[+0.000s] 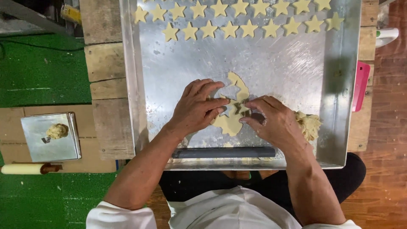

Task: Using a star-shaped cookie cutter to stamp out cookies from dough and arranging them on a baking sheet.

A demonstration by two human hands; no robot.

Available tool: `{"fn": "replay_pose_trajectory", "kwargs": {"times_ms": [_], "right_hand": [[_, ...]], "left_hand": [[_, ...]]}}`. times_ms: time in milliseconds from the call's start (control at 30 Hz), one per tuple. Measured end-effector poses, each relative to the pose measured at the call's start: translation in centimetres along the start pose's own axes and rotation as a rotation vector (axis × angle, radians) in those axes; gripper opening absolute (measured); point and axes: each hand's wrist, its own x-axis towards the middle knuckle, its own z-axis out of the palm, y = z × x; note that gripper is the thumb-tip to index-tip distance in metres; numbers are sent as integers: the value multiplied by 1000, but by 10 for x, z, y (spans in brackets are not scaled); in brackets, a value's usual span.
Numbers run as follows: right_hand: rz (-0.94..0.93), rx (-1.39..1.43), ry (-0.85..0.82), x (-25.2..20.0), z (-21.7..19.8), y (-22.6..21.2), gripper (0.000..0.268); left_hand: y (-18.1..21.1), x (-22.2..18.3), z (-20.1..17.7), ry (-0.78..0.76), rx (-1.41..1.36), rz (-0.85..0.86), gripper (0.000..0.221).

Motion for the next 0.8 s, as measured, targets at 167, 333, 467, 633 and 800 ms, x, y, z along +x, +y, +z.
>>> {"fn": "replay_pose_trajectory", "kwargs": {"times_ms": [167, 333, 467, 633, 800], "right_hand": [[-2, -4, 11, -2, 3, 4, 32], [43, 1, -11, -3, 3, 6, 35], [73, 0, -5, -3, -3, 7, 44], [114, 19, 6, -4, -9, 4, 43], [56, -9, -12, -5, -1, 10, 37]], "left_hand": [[-3, 0, 5, 10, -11, -1, 23], [-5, -1, 6, 12, -8, 7, 22], [-6, 0, 7, 4, 16, 0, 24], [-5, 1, 5, -11, 13, 0, 25], [-3, 1, 3, -24, 0, -13, 26]]}}
